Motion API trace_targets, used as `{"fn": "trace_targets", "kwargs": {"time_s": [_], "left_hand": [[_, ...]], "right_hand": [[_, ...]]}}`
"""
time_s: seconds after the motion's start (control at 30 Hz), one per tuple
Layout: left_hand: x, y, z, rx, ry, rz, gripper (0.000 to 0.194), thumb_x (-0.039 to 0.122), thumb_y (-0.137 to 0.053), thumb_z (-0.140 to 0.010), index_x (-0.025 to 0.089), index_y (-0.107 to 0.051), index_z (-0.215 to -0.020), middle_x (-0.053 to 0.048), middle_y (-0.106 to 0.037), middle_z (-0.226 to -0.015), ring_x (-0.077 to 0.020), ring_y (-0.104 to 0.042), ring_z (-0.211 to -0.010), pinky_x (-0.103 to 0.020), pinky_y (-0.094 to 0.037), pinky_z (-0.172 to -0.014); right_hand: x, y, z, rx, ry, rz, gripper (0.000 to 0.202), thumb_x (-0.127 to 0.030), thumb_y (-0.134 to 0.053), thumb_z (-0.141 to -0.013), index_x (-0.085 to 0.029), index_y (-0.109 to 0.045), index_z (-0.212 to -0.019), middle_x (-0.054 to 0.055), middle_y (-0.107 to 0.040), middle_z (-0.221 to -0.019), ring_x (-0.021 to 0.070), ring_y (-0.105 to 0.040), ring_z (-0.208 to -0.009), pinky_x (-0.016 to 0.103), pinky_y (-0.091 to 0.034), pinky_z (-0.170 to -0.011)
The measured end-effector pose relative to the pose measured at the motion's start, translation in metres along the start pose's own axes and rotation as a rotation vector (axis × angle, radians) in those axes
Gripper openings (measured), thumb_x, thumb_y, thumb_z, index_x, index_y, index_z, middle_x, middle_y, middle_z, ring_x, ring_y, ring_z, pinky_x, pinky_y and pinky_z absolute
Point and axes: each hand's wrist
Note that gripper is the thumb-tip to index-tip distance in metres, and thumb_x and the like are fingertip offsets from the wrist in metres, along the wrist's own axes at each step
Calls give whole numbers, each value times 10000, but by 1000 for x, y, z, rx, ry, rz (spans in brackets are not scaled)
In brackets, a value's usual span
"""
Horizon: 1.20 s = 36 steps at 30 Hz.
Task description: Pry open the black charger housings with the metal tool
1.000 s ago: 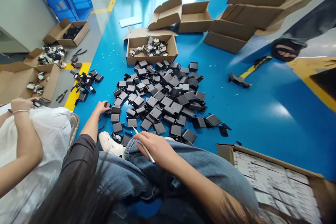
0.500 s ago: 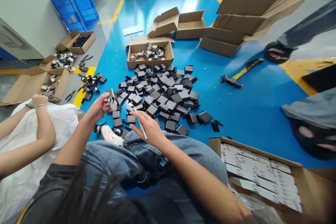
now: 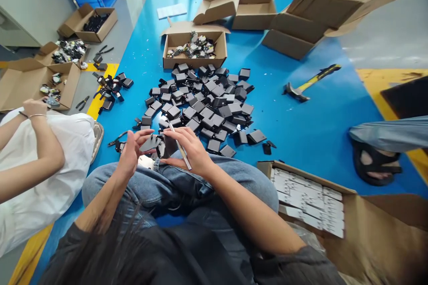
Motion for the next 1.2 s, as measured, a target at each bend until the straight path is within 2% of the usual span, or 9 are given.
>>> {"fn": "trace_targets", "kwargs": {"time_s": [0.13, 0.33, 0.47, 0.57, 0.67, 0.83, 1.0, 1.1, 1.2], "left_hand": [[0, 11, 6, 3, -380, -237, 631, 701, -541, -861, 212, -655, -1243, -104, -703, -1217, -230, -663, -1106, -313, -559, -905], [-9, 2, 10, 102, -574, -598, 276, 313, -544, -967, 217, -701, -1172, -59, -731, -1168, -184, -681, -1064, -284, -535, -934], [-17, -8, 19, -78, -499, -589, 307, 249, -443, -971, 180, -698, -1127, -80, -747, -991, -221, -705, -967, -340, -574, -894], [-21, -10, 25, -298, -413, -440, 455, 238, -461, -921, 212, -539, -1369, -106, -675, -1229, -269, -632, -1189, -403, -551, -1005], [-21, -12, 25, -359, -428, -422, 725, 178, -561, -816, 239, -352, -1507, -115, -534, -1438, -306, -441, -1417, -450, -464, -1133], [-24, -17, 22, -246, -504, -451, 892, 232, -709, -779, 294, -252, -1542, -109, -467, -1509, -310, -431, -1430, -503, -387, -1194], [-21, -15, 23, -14, -513, -545, 693, 304, -712, -831, 217, -433, -1459, -124, -601, -1393, -279, -599, -1278, -422, -496, -1104], [-15, -11, 22, 13, -611, -650, 577, 258, -684, -844, 191, -527, -1396, -123, -648, -1338, -255, -635, -1230, -373, -506, -1080], [-10, -6, 20, -19, -648, -713, 614, 208, -671, -831, 204, -511, -1423, -110, -680, -1291, -234, -653, -1194, -346, -514, -1060]], "right_hand": [[0, -3, 2, -4, -37, 34, 663, -557, -714, -834, -212, -482, -1350, 141, -665, -1217, 287, -618, -1086, 458, -535, -926], [-6, -6, 4, 60, -108, -47, 670, -504, -783, -791, -225, -500, -1330, 135, -669, -1204, 290, -630, -1098, 467, -552, -924], [-13, -11, 8, 130, -143, -73, 680, -489, -777, -800, -250, -475, -1361, 134, -652, -1242, 292, -625, -1123, 480, -567, -927], [-19, -16, 12, 162, -189, -64, 707, -499, -752, -821, -267, -435, -1409, 130, -638, -1287, 302, -611, -1177, 477, -573, -927], [-24, -18, 15, 138, -199, -59, 707, -541, -693, -858, -244, -423, -1440, 144, -640, -1283, 302, -622, -1158, 481, -568, -937], [-29, -21, 15, 64, -139, -60, 752, -585, -624, -890, -202, -383, -1491, 170, -640, -1297, 305, -627, -1185, 476, -557, -982], [-30, -11, 11, -9, -114, -109, 629, -536, -518, -971, -203, -402, -1493, 152, -607, -1388, 283, -587, -1286, 443, -535, -1046], [-28, 4, 10, 94, -252, -164, 371, -360, -443, -1034, -271, -542, -1381, 73, -711, -1224, 226, -688, -1109, 409, -580, -955], [-30, 16, 10, 197, -362, -288, 345, -335, -457, -1027, -296, -542, -1359, 27, -762, -957, 189, -731, -834, 372, -624, -774]]}}
Point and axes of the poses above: each hand's wrist, its own z-axis away from the middle knuckle, its own y-axis out of the back of the hand, x = y × z
